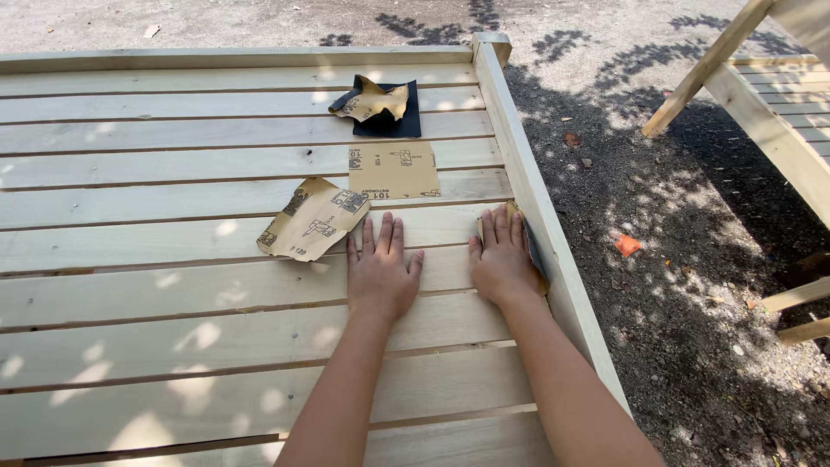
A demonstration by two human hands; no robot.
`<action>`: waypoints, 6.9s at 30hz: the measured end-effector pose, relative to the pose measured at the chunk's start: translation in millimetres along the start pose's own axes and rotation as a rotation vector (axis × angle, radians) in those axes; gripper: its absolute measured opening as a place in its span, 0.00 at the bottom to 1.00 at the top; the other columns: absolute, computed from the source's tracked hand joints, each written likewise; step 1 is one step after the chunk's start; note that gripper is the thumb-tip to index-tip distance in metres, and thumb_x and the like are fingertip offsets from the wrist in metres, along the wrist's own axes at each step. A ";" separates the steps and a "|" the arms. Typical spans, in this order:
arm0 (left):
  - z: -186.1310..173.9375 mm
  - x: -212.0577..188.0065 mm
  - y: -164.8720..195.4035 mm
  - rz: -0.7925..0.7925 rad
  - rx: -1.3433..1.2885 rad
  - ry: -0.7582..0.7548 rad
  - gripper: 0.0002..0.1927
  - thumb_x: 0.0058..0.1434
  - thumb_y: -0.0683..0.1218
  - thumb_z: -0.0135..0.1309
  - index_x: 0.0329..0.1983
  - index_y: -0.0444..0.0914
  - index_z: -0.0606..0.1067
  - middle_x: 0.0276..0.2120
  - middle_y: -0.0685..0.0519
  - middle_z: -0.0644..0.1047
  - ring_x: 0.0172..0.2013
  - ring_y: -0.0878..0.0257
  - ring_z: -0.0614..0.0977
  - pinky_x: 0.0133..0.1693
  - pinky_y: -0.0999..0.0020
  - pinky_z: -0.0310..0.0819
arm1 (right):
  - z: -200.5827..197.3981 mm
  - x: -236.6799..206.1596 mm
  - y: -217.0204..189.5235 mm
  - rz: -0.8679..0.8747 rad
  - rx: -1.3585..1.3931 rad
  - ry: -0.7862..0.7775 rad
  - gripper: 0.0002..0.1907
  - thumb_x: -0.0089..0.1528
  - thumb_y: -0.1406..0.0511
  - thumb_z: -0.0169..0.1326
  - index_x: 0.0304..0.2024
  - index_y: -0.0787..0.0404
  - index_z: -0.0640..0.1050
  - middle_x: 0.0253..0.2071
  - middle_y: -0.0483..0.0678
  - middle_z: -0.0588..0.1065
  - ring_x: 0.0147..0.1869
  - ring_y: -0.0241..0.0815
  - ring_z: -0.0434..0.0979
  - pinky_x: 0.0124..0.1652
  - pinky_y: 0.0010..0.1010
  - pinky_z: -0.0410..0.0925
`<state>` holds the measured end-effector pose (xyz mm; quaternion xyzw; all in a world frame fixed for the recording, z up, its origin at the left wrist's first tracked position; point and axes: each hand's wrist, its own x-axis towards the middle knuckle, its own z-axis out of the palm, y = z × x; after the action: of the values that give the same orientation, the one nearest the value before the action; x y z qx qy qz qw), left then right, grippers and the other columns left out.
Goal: The person sands the slatted surface and edge rails of a wooden furniture panel by hand, rubbing sandpaper back and forth across the planks and along the frame, working across different sections of the tabletop.
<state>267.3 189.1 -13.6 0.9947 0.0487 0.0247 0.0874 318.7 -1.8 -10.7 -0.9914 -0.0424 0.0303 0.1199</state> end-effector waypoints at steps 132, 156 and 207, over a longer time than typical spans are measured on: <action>17.8 -153.2 18.8 0.164 -0.012 0.012 0.38 0.70 0.62 0.30 0.76 0.35 0.50 0.77 0.46 0.47 0.75 0.51 0.46 0.71 0.53 0.36 | 25.2 -279.9 66.7 -0.179 0.121 0.099 0.38 0.69 0.55 0.36 0.75 0.69 0.45 0.79 0.62 0.36 0.82 0.60 0.27 0.72 0.46 0.36; 13.8 -227.2 26.5 0.185 0.017 -0.037 0.38 0.71 0.64 0.27 0.77 0.39 0.46 0.77 0.49 0.45 0.76 0.53 0.42 0.72 0.53 0.32 | 34.1 -279.8 76.0 -0.193 0.076 0.065 0.33 0.72 0.55 0.35 0.76 0.60 0.49 0.79 0.63 0.35 0.83 0.60 0.26 0.75 0.46 0.34; -0.4 -284.0 18.3 0.207 0.013 -0.115 0.37 0.70 0.64 0.25 0.77 0.40 0.47 0.77 0.51 0.45 0.75 0.55 0.43 0.70 0.52 0.33 | 35.5 -375.2 88.4 -0.228 0.136 0.021 0.38 0.71 0.54 0.35 0.76 0.64 0.41 0.79 0.62 0.28 0.81 0.62 0.19 0.72 0.47 0.31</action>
<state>-13.3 142.4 -21.5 0.9947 -0.0594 -0.0238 0.0805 -50.2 -113.3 -47.6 -0.9700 -0.1512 0.0086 0.1900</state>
